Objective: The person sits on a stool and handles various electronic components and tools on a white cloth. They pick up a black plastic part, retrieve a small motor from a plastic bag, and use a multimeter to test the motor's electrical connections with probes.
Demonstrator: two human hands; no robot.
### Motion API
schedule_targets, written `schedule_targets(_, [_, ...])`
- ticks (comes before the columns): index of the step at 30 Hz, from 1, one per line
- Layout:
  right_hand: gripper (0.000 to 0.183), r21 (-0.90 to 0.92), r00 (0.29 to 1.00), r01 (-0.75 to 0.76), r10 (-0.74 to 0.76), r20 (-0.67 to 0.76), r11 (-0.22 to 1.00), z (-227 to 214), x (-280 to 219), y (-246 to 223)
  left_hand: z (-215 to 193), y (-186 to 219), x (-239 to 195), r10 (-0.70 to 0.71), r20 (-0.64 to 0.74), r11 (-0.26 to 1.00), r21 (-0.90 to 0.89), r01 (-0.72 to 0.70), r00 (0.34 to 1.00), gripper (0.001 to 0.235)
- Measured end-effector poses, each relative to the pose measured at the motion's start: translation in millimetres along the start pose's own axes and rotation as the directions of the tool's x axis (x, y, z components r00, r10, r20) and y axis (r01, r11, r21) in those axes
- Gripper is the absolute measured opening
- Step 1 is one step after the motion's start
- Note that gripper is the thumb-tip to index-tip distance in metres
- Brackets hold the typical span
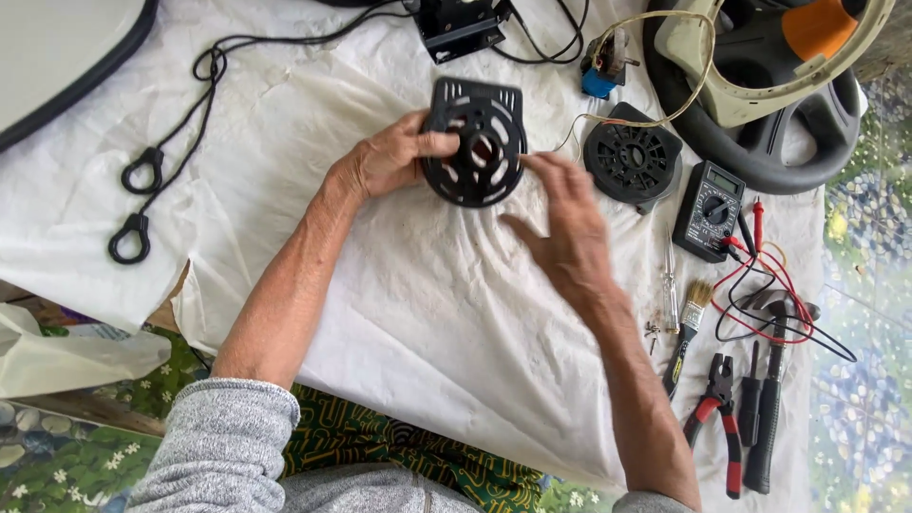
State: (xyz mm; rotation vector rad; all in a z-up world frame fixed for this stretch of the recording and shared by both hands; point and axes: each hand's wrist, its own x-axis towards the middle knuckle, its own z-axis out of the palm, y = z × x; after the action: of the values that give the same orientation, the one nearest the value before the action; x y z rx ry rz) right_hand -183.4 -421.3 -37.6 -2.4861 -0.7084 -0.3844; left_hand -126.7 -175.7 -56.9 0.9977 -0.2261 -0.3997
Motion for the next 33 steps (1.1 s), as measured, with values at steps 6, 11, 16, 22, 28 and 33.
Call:
schedule_targets(6, [0.012,-0.28,0.942,-0.315,0.334,0.022,0.907,-117,-78,47,-45,-18,27,0.12,-0.099,0.992,-0.029,-0.123,0.988,0.035])
schedule_targets(11, [0.018,-0.433,0.745,-0.583,0.665,0.054,0.688,-130,-175,72,-51,-23,30,0.164,-0.187,0.984,-0.037,-0.173,0.969,0.035])
schedule_targets(16, [0.043,-0.513,0.619,-0.667,0.785,0.022,0.54,-108,-217,54,-55,-26,31,0.183,-0.243,0.967,-0.132,-0.219,0.953,0.048])
schedule_targets(22, [0.078,-0.419,0.549,-0.756,0.836,0.013,0.503,-111,-212,34,-65,-33,36,0.273,-0.235,0.944,-0.12,-0.307,0.933,0.049])
schedule_targets(28, [0.031,-0.416,0.849,-0.525,0.423,-0.316,0.743,-150,-223,34,-69,-37,42,0.269,-0.264,0.94,-0.14,-0.312,0.926,0.073])
schedule_targets(33, [0.02,0.101,0.857,-0.318,0.331,-0.395,0.943,-142,-130,7,-55,-27,40,0.23,-0.241,0.934,-0.218,-0.284,0.943,0.069])
